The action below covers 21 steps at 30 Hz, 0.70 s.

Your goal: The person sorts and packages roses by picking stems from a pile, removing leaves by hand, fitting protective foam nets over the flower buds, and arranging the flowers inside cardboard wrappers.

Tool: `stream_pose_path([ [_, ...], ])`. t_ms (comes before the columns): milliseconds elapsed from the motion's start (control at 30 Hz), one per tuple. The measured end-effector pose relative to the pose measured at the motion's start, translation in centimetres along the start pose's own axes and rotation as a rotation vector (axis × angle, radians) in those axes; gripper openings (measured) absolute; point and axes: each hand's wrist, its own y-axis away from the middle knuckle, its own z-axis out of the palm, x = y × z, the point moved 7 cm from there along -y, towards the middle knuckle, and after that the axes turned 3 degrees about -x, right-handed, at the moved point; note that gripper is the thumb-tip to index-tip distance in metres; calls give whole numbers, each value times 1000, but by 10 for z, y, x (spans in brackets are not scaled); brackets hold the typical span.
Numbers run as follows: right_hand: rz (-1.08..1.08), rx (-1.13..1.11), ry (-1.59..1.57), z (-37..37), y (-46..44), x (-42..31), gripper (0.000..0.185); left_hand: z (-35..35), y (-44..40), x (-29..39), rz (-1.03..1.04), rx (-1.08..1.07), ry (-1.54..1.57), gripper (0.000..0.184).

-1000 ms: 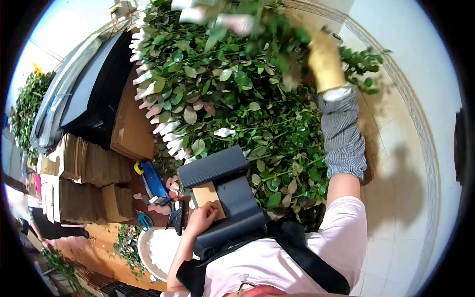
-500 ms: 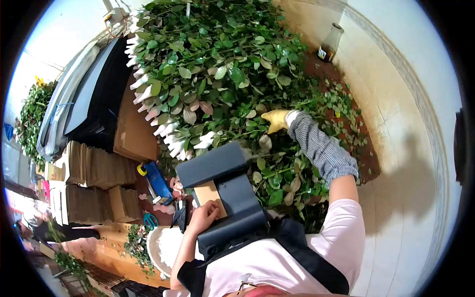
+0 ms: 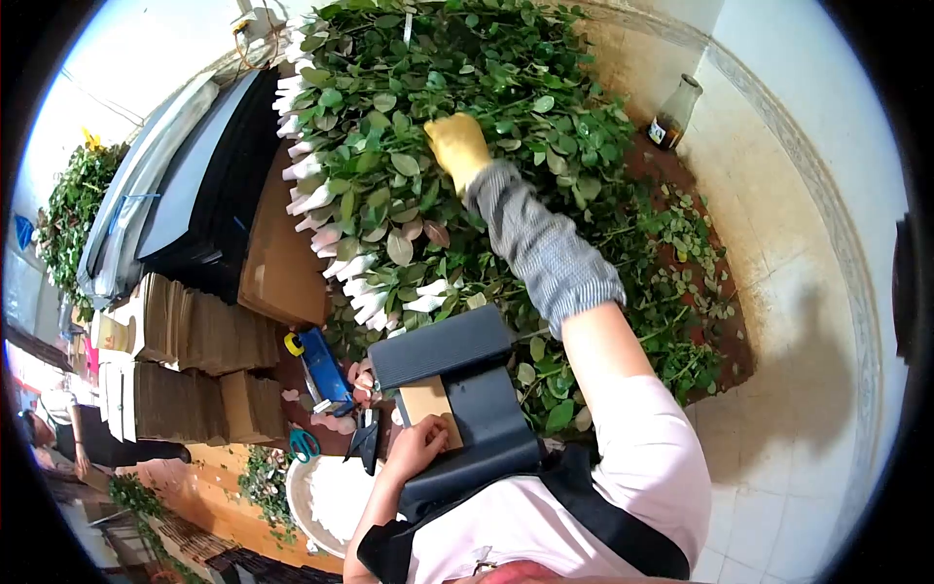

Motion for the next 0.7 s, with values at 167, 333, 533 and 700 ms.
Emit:
stream_pose_path([
  [167, -25, 183, -37, 2, 35, -6, 7, 4, 2, -6, -18, -8, 14, 22],
  [333, 25, 169, -199, -63, 9, -15, 9, 3, 1, -4, 66, 12, 4, 19],
  [533, -186, -14, -152, -134, 81, -93, 4, 2, 0, -5, 54, -15, -9, 19],
  [700, -249, 125, -119, -158, 168, -30, 19, 4, 1, -8, 65, 6, 4, 23],
])
